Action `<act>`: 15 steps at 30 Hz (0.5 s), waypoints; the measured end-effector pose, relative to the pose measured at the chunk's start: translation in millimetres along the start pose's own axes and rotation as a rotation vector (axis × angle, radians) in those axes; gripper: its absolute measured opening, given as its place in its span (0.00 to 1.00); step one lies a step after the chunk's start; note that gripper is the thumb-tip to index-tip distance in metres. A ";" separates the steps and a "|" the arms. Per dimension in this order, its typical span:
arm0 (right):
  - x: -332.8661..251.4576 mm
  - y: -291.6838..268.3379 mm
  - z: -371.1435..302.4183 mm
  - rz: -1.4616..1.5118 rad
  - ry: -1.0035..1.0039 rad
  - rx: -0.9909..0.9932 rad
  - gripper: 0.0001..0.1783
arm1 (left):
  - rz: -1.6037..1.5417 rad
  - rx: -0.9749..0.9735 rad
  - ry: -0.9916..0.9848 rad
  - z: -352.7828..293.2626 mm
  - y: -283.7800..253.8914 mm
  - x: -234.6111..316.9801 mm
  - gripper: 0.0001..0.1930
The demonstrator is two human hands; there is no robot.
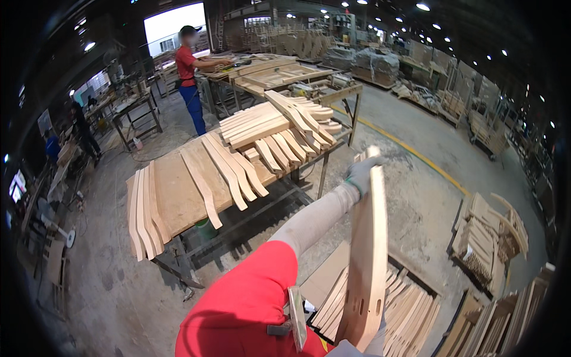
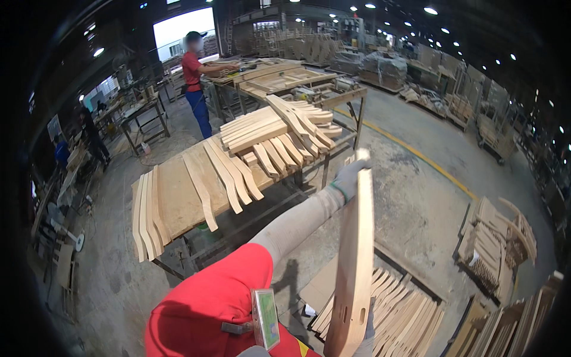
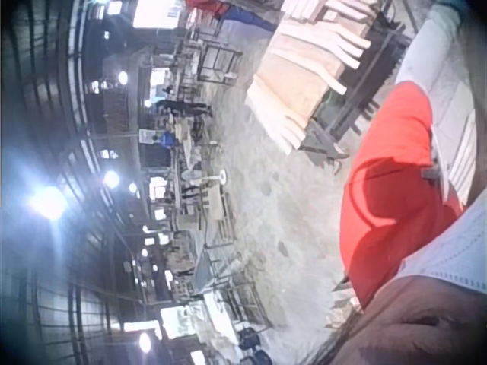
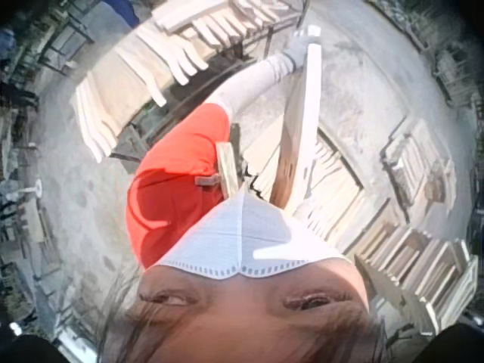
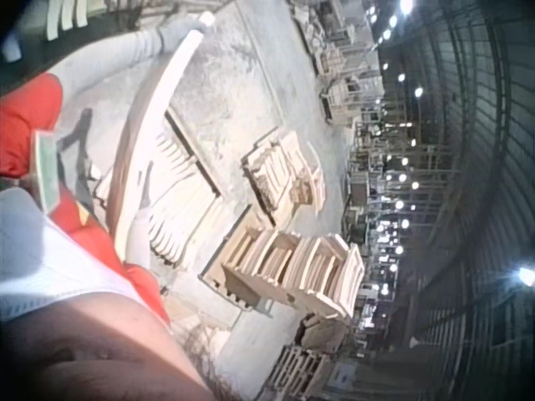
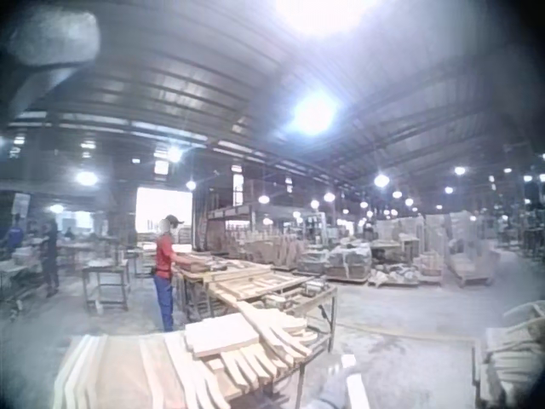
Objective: The person repeatedly picks up long, light-colored wooden planks from a table and stacks them onto a growing pile on the floor. The person handles the planks one at a time, aligning them before placing them down.
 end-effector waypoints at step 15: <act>187.1 201.0 126.7 -0.604 0.336 -0.185 0.25 | 0.382 0.834 -0.549 -109.6 -404.3 73.2 0.64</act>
Point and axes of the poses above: each hand's wrist, its own z-axis towards the middle knuckle, its own y-axis out of the palm, x = y × z, the point moved 6 cm from there along z, towards the middle knuckle, and after that the axes turned 7 degrees about z, right-handed, at the moved point
